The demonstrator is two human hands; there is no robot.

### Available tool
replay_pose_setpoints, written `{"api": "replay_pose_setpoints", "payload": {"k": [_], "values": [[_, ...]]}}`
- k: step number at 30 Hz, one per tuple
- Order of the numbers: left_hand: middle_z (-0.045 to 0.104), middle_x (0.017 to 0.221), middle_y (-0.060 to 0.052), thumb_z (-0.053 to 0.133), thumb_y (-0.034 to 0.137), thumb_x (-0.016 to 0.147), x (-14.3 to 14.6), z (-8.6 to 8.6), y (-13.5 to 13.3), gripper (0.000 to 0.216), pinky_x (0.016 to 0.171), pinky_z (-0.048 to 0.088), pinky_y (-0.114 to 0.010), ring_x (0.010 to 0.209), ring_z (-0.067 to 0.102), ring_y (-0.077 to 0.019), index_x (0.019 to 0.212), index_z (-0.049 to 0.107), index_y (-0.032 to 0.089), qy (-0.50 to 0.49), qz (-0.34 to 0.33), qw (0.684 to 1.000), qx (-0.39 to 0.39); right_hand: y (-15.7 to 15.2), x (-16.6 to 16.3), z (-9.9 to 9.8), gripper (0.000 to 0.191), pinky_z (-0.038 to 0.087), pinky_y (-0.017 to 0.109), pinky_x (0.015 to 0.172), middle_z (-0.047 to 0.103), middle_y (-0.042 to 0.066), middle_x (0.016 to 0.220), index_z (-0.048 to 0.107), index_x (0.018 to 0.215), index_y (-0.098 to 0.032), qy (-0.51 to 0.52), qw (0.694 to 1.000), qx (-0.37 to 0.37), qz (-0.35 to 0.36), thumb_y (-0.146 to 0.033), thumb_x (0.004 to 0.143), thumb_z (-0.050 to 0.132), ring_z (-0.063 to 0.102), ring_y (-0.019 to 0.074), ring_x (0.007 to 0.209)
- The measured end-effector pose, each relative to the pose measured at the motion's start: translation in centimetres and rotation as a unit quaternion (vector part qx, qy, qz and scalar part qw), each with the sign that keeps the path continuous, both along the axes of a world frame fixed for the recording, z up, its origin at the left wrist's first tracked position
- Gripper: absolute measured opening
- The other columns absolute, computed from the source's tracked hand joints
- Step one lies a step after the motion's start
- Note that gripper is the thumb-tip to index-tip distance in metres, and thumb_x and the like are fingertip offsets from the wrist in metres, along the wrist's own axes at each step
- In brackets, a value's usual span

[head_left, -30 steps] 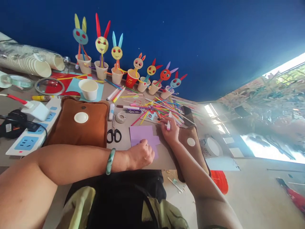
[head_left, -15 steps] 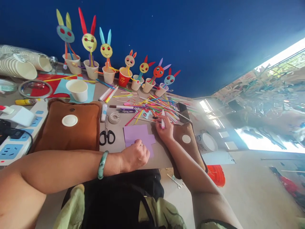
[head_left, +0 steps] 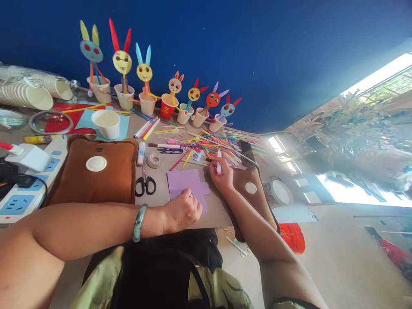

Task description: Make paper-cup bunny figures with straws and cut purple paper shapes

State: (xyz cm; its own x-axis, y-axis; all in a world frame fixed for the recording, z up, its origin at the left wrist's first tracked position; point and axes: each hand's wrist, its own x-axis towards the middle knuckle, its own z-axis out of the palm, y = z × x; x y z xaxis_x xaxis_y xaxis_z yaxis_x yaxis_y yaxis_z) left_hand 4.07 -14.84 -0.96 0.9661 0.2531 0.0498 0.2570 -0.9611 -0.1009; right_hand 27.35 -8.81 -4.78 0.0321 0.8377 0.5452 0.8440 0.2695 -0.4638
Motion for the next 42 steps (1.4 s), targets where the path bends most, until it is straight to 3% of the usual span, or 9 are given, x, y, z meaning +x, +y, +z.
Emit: {"api": "replay_pose_setpoints", "payload": {"k": [22, 34, 42], "values": [[0.071, 0.100, -0.024, 0.040, 0.025, 0.103, -0.07, -0.20, -0.30, 0.035, 0.072, 0.041, -0.040, 0.083, 0.068, -0.0259, 0.110, 0.064, 0.001, 0.004, 0.014, 1.000, 0.000, -0.32, -0.01, 0.03, 0.021, 0.057, 0.039, 0.087, 0.078, 0.005, 0.095, 0.058, 0.110, -0.027, -0.048, 0.999, -0.025, 0.004, -0.027, 0.090, 0.053, 0.074, 0.0242, 0.092], [0.071, 0.103, -0.025, 0.039, 0.024, 0.103, -0.15, 0.06, -0.57, 0.037, 0.073, 0.043, -0.040, 0.086, 0.068, -0.0267, 0.116, 0.065, 0.000, 0.022, 0.016, 1.000, 0.011, -0.24, 0.14, -0.11, 0.021, 0.058, 0.039, 0.085, 0.078, 0.003, 0.093, 0.057, 0.112, -0.027, -0.084, 0.995, 0.031, 0.032, -0.024, 0.091, 0.054, 0.074, 0.0236, 0.090], [0.071, 0.098, -0.024, 0.039, 0.021, 0.102, -0.12, -0.12, -0.67, 0.035, 0.072, 0.044, -0.041, 0.084, 0.068, -0.0266, 0.113, 0.065, -0.001, 0.011, 0.016, 0.999, 0.026, -0.18, 0.01, -0.11, 0.021, 0.058, 0.040, 0.088, 0.078, 0.003, 0.093, 0.058, 0.110, -0.027, -0.099, 0.994, 0.025, 0.033, -0.023, 0.090, 0.054, 0.074, 0.0241, 0.093]]}}
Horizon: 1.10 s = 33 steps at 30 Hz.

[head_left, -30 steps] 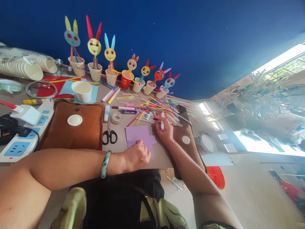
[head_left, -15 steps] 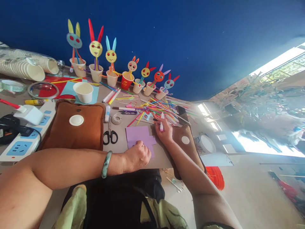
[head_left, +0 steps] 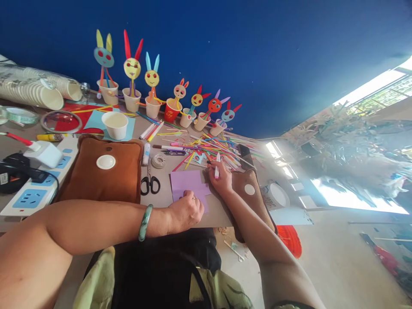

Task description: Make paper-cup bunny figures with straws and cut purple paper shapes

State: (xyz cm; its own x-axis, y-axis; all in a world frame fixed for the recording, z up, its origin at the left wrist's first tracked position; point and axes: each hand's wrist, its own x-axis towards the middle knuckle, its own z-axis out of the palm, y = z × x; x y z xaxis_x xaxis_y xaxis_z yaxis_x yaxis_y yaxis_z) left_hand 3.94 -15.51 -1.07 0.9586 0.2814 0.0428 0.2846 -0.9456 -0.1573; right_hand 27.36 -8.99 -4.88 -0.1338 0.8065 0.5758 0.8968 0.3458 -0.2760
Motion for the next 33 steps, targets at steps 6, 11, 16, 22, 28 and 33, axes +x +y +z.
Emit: {"api": "replay_pose_setpoints", "payload": {"k": [6, 11, 16, 22, 28, 33], "values": [[0.070, 0.091, -0.020, 0.046, 0.012, 0.095, -0.1, -0.1, -0.1, 0.026, 0.070, 0.043, -0.040, 0.080, 0.066, -0.0257, 0.106, 0.067, 0.001, -0.015, -0.002, 1.000, 0.023, -0.1, -0.2, 0.3, 0.019, 0.057, 0.043, 0.089, 0.078, 0.004, 0.093, 0.059, 0.110, -0.027, -0.006, 1.000, -0.007, -0.013, -0.028, 0.092, 0.051, 0.074, 0.0249, 0.092], [0.067, 0.083, -0.017, 0.045, 0.009, 0.093, -0.2, 0.2, -0.1, 0.024, 0.066, 0.038, -0.039, 0.074, 0.064, -0.0244, 0.103, 0.065, 0.003, -0.016, 0.009, 0.999, 0.029, -0.3, -0.4, 0.7, 0.017, 0.056, 0.043, 0.088, 0.077, 0.007, 0.097, 0.061, 0.105, -0.026, -0.022, 1.000, -0.015, 0.004, -0.030, 0.094, 0.050, 0.073, 0.0252, 0.094], [0.068, 0.085, -0.018, 0.042, 0.005, 0.092, -0.1, 0.3, 0.0, 0.025, 0.065, 0.037, -0.039, 0.076, 0.065, -0.0259, 0.104, 0.064, 0.002, -0.003, 0.010, 0.999, 0.030, -0.5, -0.5, 2.2, 0.024, 0.053, 0.044, 0.093, 0.076, 0.007, 0.105, 0.062, 0.111, -0.026, -0.032, 0.997, -0.064, 0.031, -0.024, 0.094, 0.046, 0.070, 0.0257, 0.101], [0.069, 0.092, -0.023, 0.043, 0.003, 0.092, 0.1, -0.1, 0.0, 0.027, 0.067, 0.042, -0.042, 0.080, 0.067, -0.0290, 0.109, 0.064, -0.002, -0.006, 0.007, 1.000, 0.006, 1.5, -0.3, 4.4, 0.035, 0.052, 0.045, 0.093, 0.078, 0.006, 0.104, 0.060, 0.115, -0.024, -0.004, 0.988, -0.152, 0.018, -0.019, 0.082, 0.052, 0.071, 0.0273, 0.102], [0.069, 0.090, -0.022, 0.044, 0.005, 0.091, -0.3, 0.4, 0.0, 0.025, 0.067, 0.041, -0.042, 0.076, 0.066, -0.0281, 0.104, 0.066, 0.000, 0.002, 0.008, 1.000, 0.016, 4.7, -1.4, 4.1, 0.028, 0.053, 0.038, 0.078, 0.078, 0.000, 0.095, 0.059, 0.101, -0.026, 0.030, 0.976, -0.213, -0.046, -0.026, 0.075, 0.068, 0.072, 0.0227, 0.083], [0.068, 0.085, -0.020, 0.048, 0.007, 0.091, -0.3, 0.1, 0.0, 0.021, 0.065, 0.041, -0.042, 0.072, 0.065, -0.0277, 0.099, 0.066, 0.002, -0.018, 0.008, 1.000, 0.022, 5.6, -2.2, 4.0, 0.029, 0.045, 0.030, 0.066, 0.076, -0.002, 0.087, 0.056, 0.091, -0.025, -0.013, 0.967, -0.246, -0.073, -0.031, 0.071, 0.076, 0.066, 0.0192, 0.072]]}}
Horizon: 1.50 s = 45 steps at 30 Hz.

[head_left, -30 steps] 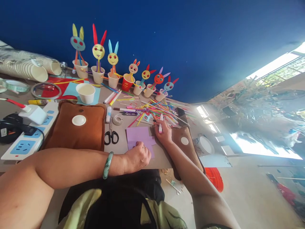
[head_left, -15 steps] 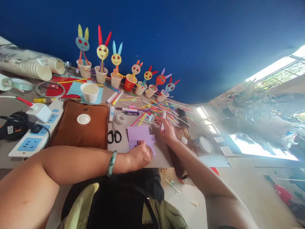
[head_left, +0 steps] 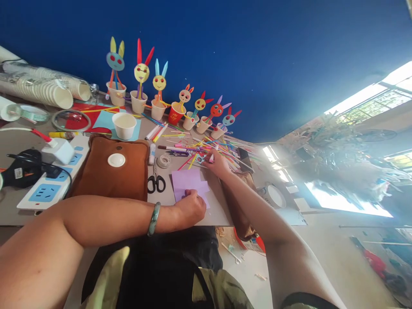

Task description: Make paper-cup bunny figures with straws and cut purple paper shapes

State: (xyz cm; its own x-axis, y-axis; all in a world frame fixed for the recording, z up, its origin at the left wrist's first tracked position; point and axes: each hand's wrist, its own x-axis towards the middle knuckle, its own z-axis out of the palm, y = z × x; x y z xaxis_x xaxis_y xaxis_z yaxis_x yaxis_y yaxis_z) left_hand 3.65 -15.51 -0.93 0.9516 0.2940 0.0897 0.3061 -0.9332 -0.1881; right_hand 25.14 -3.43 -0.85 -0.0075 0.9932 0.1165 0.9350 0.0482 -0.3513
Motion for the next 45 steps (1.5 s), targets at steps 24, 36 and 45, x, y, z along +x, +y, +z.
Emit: {"api": "replay_pose_setpoints", "payload": {"k": [24, 36, 45], "values": [[0.069, 0.089, -0.024, 0.049, 0.006, 0.090, 0.1, 0.3, 0.4, 0.019, 0.066, 0.041, -0.042, 0.075, 0.067, -0.0295, 0.099, 0.065, -0.001, 0.022, 0.008, 0.999, -0.031, -0.6, 1.0, -0.4, 0.014, 0.040, 0.029, 0.056, 0.059, -0.003, 0.060, 0.055, 0.085, -0.025, 0.019, 0.990, 0.116, -0.074, -0.025, 0.071, 0.057, 0.056, 0.0190, 0.058], [0.070, 0.091, -0.026, 0.049, 0.005, 0.089, 0.0, 0.5, 0.4, 0.025, 0.066, 0.040, -0.043, 0.076, 0.066, -0.0302, 0.105, 0.066, -0.003, 0.017, 0.019, 0.999, -0.033, -1.2, 2.0, -1.0, 0.034, 0.055, 0.030, 0.059, 0.057, -0.009, 0.060, 0.043, 0.085, -0.027, 0.347, 0.927, 0.086, -0.113, -0.028, 0.062, 0.068, 0.072, 0.0205, 0.065], [0.070, 0.088, -0.023, 0.045, 0.002, 0.092, -0.2, 0.5, -0.1, 0.024, 0.065, 0.045, -0.041, 0.077, 0.069, -0.0281, 0.103, 0.065, -0.003, 0.011, -0.032, 0.999, -0.022, -2.8, 2.0, -0.1, 0.026, 0.055, 0.033, 0.067, 0.061, -0.006, 0.065, 0.046, 0.083, -0.026, 0.287, 0.932, 0.201, -0.090, -0.035, 0.072, 0.068, 0.070, 0.0197, 0.069]]}}
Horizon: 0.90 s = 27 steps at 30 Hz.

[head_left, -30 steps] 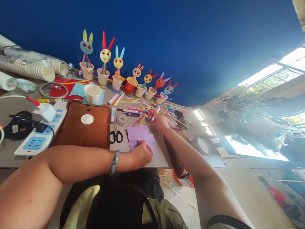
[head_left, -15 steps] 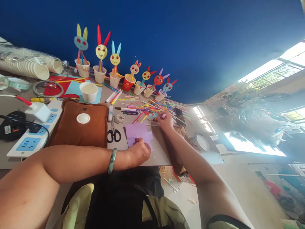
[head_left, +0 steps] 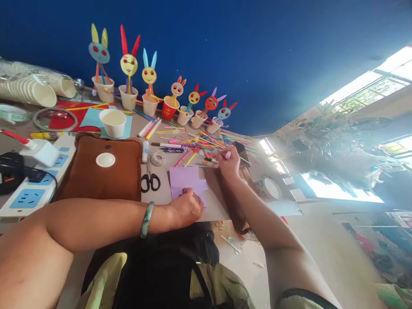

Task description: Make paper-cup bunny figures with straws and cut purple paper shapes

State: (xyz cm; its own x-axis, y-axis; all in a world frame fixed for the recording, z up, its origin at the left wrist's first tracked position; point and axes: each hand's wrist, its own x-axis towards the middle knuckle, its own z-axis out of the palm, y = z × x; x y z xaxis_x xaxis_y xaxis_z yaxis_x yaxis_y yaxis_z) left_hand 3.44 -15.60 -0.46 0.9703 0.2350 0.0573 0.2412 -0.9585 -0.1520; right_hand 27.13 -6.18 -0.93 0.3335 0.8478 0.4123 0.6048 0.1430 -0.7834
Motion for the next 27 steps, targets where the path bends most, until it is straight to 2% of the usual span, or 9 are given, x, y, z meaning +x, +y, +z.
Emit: {"api": "replay_pose_setpoints", "payload": {"k": [3, 5, 7, 9, 12, 16, 18, 22, 27], "values": [[0.070, 0.090, -0.024, 0.044, 0.002, 0.092, 0.0, 0.1, -0.1, 0.025, 0.064, 0.045, -0.040, 0.079, 0.069, -0.0287, 0.104, 0.065, -0.003, 0.007, -0.012, 1.000, 0.004, -0.2, 0.4, 0.3, 0.017, 0.054, 0.035, 0.072, 0.067, -0.001, 0.076, 0.051, 0.086, -0.025, -0.095, 0.994, 0.045, -0.021, -0.032, 0.076, 0.063, 0.068, 0.0208, 0.075], [0.071, 0.092, -0.024, 0.043, 0.003, 0.092, 0.1, 0.2, -0.1, 0.026, 0.064, 0.044, -0.039, 0.080, 0.069, -0.0288, 0.106, 0.064, -0.003, 0.015, -0.015, 1.000, 0.003, -0.5, 0.4, 0.3, 0.016, 0.055, 0.038, 0.080, 0.073, 0.004, 0.096, 0.055, 0.092, -0.026, -0.157, 0.986, 0.023, 0.053, -0.026, 0.077, 0.059, 0.070, 0.0239, 0.090], [0.071, 0.093, -0.025, 0.042, 0.002, 0.092, 0.1, 0.2, -0.1, 0.027, 0.065, 0.043, -0.039, 0.082, 0.069, -0.0289, 0.109, 0.063, -0.004, 0.032, -0.010, 0.999, 0.007, -1.0, 0.2, 0.3, 0.023, 0.053, 0.043, 0.093, 0.073, 0.007, 0.113, 0.057, 0.098, -0.026, -0.222, 0.964, -0.011, 0.145, -0.021, 0.075, 0.057, 0.068, 0.0269, 0.108], [0.071, 0.096, -0.026, 0.041, 0.001, 0.091, 0.1, 0.2, -0.1, 0.030, 0.066, 0.042, -0.039, 0.084, 0.070, -0.0292, 0.112, 0.062, -0.005, 0.046, -0.001, 0.999, 0.014, -1.4, 0.3, 0.3, 0.026, 0.049, 0.048, 0.102, 0.072, 0.007, 0.118, 0.058, 0.099, -0.027, -0.274, 0.945, -0.023, 0.177, -0.018, 0.074, 0.058, 0.064, 0.0291, 0.118], [0.071, 0.099, -0.028, 0.040, 0.000, 0.091, 0.1, 0.3, 0.0, 0.032, 0.067, 0.043, -0.040, 0.086, 0.070, -0.0298, 0.114, 0.062, -0.007, 0.054, 0.003, 0.998, 0.018, -1.7, 1.3, 0.9, 0.025, 0.046, 0.051, 0.103, 0.073, 0.008, 0.115, 0.057, 0.098, -0.026, -0.302, 0.946, -0.007, 0.120, -0.017, 0.075, 0.058, 0.063, 0.0307, 0.116], [0.071, 0.096, -0.027, 0.042, 0.001, 0.092, 0.0, 0.3, 0.1, 0.031, 0.066, 0.043, -0.039, 0.085, 0.070, -0.0301, 0.114, 0.063, -0.006, 0.047, 0.000, 0.999, 0.008, -1.3, 4.0, 2.5, 0.022, 0.050, 0.049, 0.092, 0.073, 0.008, 0.109, 0.056, 0.098, -0.025, -0.254, 0.967, 0.005, 0.002, -0.023, 0.076, 0.060, 0.065, 0.0286, 0.101], [0.071, 0.094, -0.027, 0.043, 0.003, 0.093, 0.1, 0.3, 0.1, 0.029, 0.066, 0.043, -0.039, 0.084, 0.070, -0.0299, 0.112, 0.063, -0.006, 0.038, -0.001, 0.999, -0.002, -1.0, 5.3, 3.1, 0.025, 0.051, 0.047, 0.087, 0.072, 0.007, 0.108, 0.055, 0.100, -0.024, -0.231, 0.972, -0.001, -0.033, -0.024, 0.076, 0.061, 0.064, 0.0260, 0.094], [0.071, 0.093, -0.027, 0.045, 0.005, 0.094, 0.1, -0.1, 0.1, 0.029, 0.067, 0.044, -0.040, 0.083, 0.071, -0.0294, 0.113, 0.064, -0.005, 0.030, -0.004, 1.000, -0.008, -0.8, 6.4, 3.7, 0.027, 0.051, 0.044, 0.080, 0.072, 0.004, 0.103, 0.054, 0.099, -0.025, -0.221, 0.974, -0.035, -0.039, -0.026, 0.074, 0.064, 0.060, 0.0217, 0.082], [0.072, 0.097, -0.027, 0.044, 0.007, 0.095, 0.1, -0.5, 0.1, 0.029, 0.068, 0.044, -0.040, 0.084, 0.071, -0.0301, 0.113, 0.064, -0.004, 0.035, -0.007, 0.999, 0.003, -0.8, 6.6, 4.2, 0.028, 0.051, 0.045, 0.078, 0.070, 0.003, 0.100, 0.053, 0.099, -0.026, -0.213, 0.975, -0.026, -0.055, -0.027, 0.073, 0.063, 0.059, 0.0218, 0.079]]}}
